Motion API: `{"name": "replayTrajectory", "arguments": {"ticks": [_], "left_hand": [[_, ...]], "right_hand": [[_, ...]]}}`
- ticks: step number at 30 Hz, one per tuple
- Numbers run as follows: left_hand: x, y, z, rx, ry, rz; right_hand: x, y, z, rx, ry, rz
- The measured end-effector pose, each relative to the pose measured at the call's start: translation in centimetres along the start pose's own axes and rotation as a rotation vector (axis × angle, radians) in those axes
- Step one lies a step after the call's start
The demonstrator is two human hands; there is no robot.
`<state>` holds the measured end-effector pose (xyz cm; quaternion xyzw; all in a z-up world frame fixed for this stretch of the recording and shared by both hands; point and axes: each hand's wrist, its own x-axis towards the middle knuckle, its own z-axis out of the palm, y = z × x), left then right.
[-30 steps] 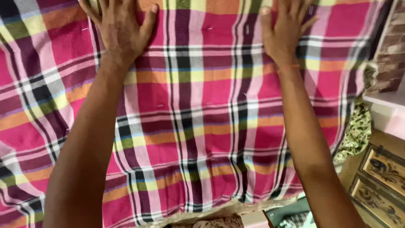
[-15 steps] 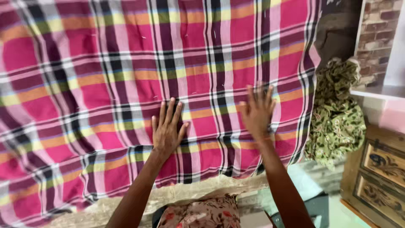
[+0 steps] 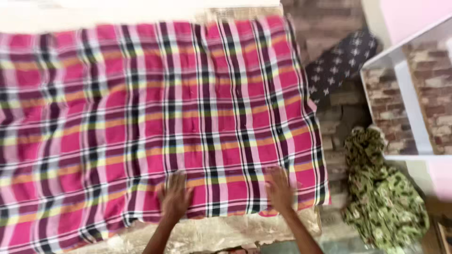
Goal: The person folds a plaid blanket by hand on the floor and then smooths a second blanket over a mattress.
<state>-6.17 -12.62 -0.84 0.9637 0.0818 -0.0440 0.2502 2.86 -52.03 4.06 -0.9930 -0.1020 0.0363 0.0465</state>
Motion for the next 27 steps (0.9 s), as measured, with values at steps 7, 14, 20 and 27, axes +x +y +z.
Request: {"name": "replayTrajectory", "arguments": {"ticks": [7, 14, 20, 27], "left_hand": [[0.7, -0.2, -0.8, -0.06, 0.158, -0.06], [-3.0, 11.2, -12.1, -0.147, 0.492, 0.251], [-13.9, 11.8, -20.2, -0.336, 0.622, 0.037], [-27.9, 7.7, -24.3, -0.376, 0.726, -0.462]], "right_hand": [[1.4, -1.8, -0.3, -0.104, 0.058, 0.162], [-1.7, -20.3, -10.6, 0.471, 0.203, -0.317], [-5.4, -22.8, -16.5, 0.633, -0.322, -0.532], [-6.8, -34.4, -18.5, 0.583, -0.398, -0.891]]}}
